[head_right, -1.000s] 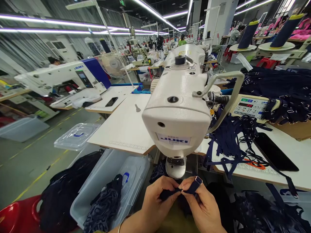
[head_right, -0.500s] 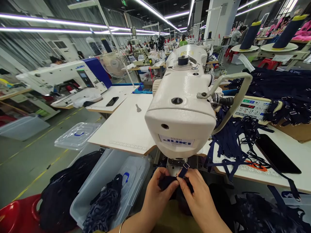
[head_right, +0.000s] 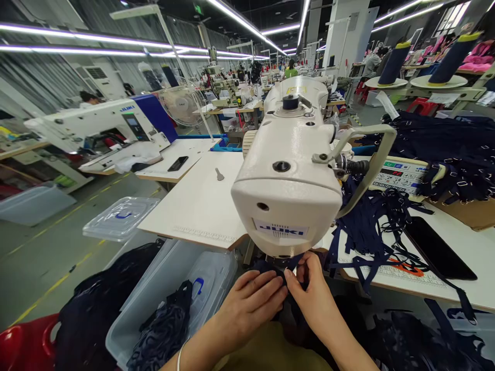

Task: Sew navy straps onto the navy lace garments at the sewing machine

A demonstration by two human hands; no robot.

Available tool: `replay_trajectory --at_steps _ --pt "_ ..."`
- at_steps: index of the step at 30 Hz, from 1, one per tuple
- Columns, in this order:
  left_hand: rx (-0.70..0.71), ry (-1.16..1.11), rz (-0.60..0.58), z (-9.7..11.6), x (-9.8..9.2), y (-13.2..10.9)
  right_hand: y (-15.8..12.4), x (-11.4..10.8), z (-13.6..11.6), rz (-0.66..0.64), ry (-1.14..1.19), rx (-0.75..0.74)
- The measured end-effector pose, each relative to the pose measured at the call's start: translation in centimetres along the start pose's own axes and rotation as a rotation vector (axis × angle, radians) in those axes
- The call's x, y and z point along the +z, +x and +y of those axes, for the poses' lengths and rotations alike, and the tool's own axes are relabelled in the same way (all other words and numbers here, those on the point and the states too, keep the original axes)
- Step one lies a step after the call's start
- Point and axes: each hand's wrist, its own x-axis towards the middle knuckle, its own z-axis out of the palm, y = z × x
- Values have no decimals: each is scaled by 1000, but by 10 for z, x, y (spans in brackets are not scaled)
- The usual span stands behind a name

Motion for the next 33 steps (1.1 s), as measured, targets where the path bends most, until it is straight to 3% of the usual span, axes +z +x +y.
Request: replay_trajectory --at_steps 3,7,12,18,26,33 --pt "30 46 -126 -4 -3 0 1 -1 -2 -18 50 49" --pt "-37 41 -133 -2 2 0 5 -5 -3 26 102 36" --pt "-124 91 -72 5 15 5 24 -14 3 100 -4 -40" --pt "-205 181 -21 10 22 13 48 -18 3 85 -289 -192" --pt "-241 189 28 11 26 17 60 -14 5 216 -338 -366" --pt "-245 243 35 12 33 15 66 -12 13 220 -325 -383"
